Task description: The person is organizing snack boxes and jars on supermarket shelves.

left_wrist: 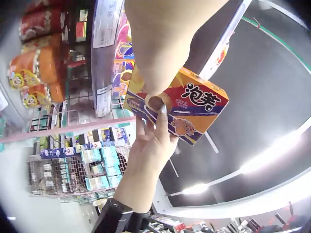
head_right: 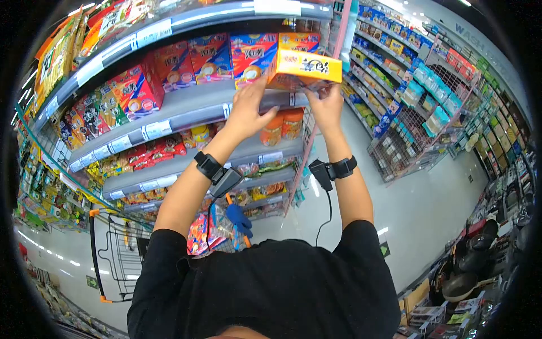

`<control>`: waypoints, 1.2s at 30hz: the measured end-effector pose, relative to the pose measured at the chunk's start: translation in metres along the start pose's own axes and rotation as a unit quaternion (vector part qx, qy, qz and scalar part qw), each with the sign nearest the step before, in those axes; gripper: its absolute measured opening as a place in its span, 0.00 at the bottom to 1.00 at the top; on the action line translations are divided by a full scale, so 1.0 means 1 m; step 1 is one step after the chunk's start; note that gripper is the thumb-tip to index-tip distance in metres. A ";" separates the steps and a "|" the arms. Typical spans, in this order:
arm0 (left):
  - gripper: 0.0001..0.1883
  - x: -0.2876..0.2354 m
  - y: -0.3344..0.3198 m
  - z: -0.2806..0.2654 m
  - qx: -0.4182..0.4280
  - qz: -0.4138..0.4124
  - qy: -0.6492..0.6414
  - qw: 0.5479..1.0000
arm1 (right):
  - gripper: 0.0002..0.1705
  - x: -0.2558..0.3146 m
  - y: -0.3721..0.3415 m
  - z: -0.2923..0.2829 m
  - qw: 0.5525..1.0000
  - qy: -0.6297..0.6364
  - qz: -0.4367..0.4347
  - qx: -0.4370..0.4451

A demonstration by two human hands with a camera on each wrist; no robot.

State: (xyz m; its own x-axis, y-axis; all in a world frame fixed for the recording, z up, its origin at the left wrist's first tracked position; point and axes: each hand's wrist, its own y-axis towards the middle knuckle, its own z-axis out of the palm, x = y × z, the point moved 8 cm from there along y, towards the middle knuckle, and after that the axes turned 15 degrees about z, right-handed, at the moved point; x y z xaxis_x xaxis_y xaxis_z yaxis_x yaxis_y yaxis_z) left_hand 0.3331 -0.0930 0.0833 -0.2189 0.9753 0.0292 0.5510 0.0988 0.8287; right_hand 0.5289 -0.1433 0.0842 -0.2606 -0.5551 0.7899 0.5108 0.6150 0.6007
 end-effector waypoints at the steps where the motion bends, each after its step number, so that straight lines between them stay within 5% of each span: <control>1: 0.44 0.004 0.006 0.008 0.015 -0.003 0.010 1.000 | 0.25 -0.003 0.008 0.000 1.000 0.001 -0.006 -0.007; 8: 0.43 0.024 0.038 0.021 -0.007 0.079 0.000 0.997 | 0.32 0.003 0.034 -0.015 0.994 -0.086 0.008 -0.064; 10: 0.38 0.011 0.042 0.004 -0.006 0.098 -0.018 0.995 | 0.36 0.052 0.007 -0.014 0.958 -0.221 -0.152 -0.100; 13: 0.28 0.014 0.035 -0.004 -0.052 0.139 -0.098 0.984 | 0.30 0.078 -0.033 -0.011 0.875 -0.252 -0.400 -0.106; 15: 0.25 0.035 0.029 0.007 -0.093 -0.025 -0.379 0.921 | 0.24 0.080 -0.050 -0.010 0.836 -0.287 -0.453 -0.118; 17: 0.23 0.042 0.018 0.019 -0.118 -0.151 -0.613 0.766 | 0.23 0.075 -0.058 -0.008 0.813 -0.319 -0.470 -0.130; 18: 0.26 0.038 0.016 0.021 -0.100 -0.198 -0.651 0.726 | 0.23 0.073 -0.060 -0.006 0.808 -0.329 -0.471 -0.133; 21: 0.34 0.013 0.020 0.019 -0.037 -0.200 -0.580 0.789 | 0.22 0.074 -0.061 0.002 0.799 -0.353 -0.467 -0.139; 24: 0.34 0.019 0.012 0.026 -0.013 -0.254 -0.590 0.766 | 0.29 0.078 -0.058 -0.002 0.819 -0.381 -0.411 -0.125; 25: 0.37 0.024 0.007 0.033 0.010 -0.270 -0.652 0.709 | 0.33 0.082 -0.058 -0.004 0.826 -0.392 -0.386 -0.122; 29: 0.46 -0.011 0.022 0.023 0.016 -0.051 -0.612 0.789 | 0.37 0.074 -0.061 -0.020 0.886 -0.246 -0.355 -0.167; 30: 0.53 -0.032 0.023 0.021 0.030 -0.065 -0.605 0.793 | 0.38 0.074 -0.065 -0.015 0.889 -0.207 -0.364 -0.184; 32: 0.60 -0.056 0.018 0.029 0.063 0.064 -0.420 0.903 | 0.39 0.071 -0.077 0.000 0.882 -0.233 -0.352 -0.208; 34: 0.57 -0.066 0.014 0.039 0.029 -0.052 -0.511 0.858 | 0.38 0.067 -0.084 0.017 0.885 -0.214 -0.381 -0.158; 36: 0.52 -0.057 0.018 0.029 -0.083 -0.092 -0.493 0.861 | 0.47 0.060 -0.091 0.031 0.902 -0.242 -0.348 -0.080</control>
State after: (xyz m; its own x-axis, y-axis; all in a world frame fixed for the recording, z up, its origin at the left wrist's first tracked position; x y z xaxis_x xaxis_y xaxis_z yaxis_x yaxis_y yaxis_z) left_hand 0.3788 -0.1406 0.0799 0.5443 0.6484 -0.5323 0.4388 0.3207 0.8394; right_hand 0.4416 -0.2151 0.0811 -0.8712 -0.4422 0.2133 0.1872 0.1023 0.9770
